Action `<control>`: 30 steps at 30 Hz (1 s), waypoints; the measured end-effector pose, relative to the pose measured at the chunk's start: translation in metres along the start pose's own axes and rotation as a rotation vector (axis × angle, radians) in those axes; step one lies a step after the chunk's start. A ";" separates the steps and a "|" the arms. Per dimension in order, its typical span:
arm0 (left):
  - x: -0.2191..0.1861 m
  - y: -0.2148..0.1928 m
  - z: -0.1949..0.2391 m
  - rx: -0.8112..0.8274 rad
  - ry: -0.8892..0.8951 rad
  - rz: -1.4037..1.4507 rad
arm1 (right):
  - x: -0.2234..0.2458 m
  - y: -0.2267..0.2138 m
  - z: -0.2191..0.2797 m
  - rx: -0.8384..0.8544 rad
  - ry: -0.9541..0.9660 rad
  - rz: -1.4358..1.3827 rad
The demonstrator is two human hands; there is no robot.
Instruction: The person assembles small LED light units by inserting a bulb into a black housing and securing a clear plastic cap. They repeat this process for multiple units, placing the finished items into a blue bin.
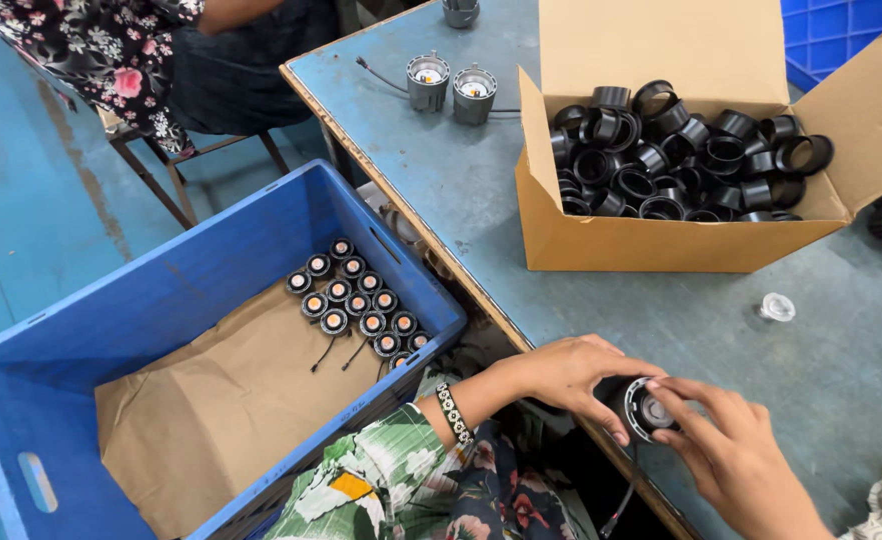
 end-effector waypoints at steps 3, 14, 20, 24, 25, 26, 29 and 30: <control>0.004 -0.002 0.001 0.016 0.000 -0.023 | 0.000 -0.005 -0.014 0.081 -0.211 -0.051; 0.014 0.002 0.003 0.055 0.000 -0.030 | -0.016 0.010 -0.013 0.004 -0.365 -0.054; 0.018 0.006 0.006 0.083 0.006 -0.049 | -0.028 0.027 -0.009 0.030 -0.398 -0.107; 0.018 0.006 0.006 0.122 -0.019 -0.098 | -0.030 0.033 -0.007 -0.006 -0.414 -0.114; 0.018 0.007 0.006 0.124 -0.027 -0.118 | -0.030 0.034 -0.006 -0.006 -0.405 -0.114; 0.017 0.007 0.006 0.124 -0.025 -0.131 | -0.030 0.034 -0.006 -0.006 -0.397 -0.114; 0.012 0.008 0.006 0.128 -0.020 -0.162 | -0.028 0.035 -0.004 0.001 -0.355 -0.118; 0.010 0.009 0.007 0.132 -0.023 -0.167 | -0.027 0.035 -0.003 0.004 -0.338 -0.121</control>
Point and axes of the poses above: each hand's wrist, its own z-axis away from the middle knuckle, its own y-axis out of the palm, x = y × z, the point moved 2 cm from there along -z, towards the middle knuckle, and after that the axes turned 13 degrees about z, right-handed, at the moved point
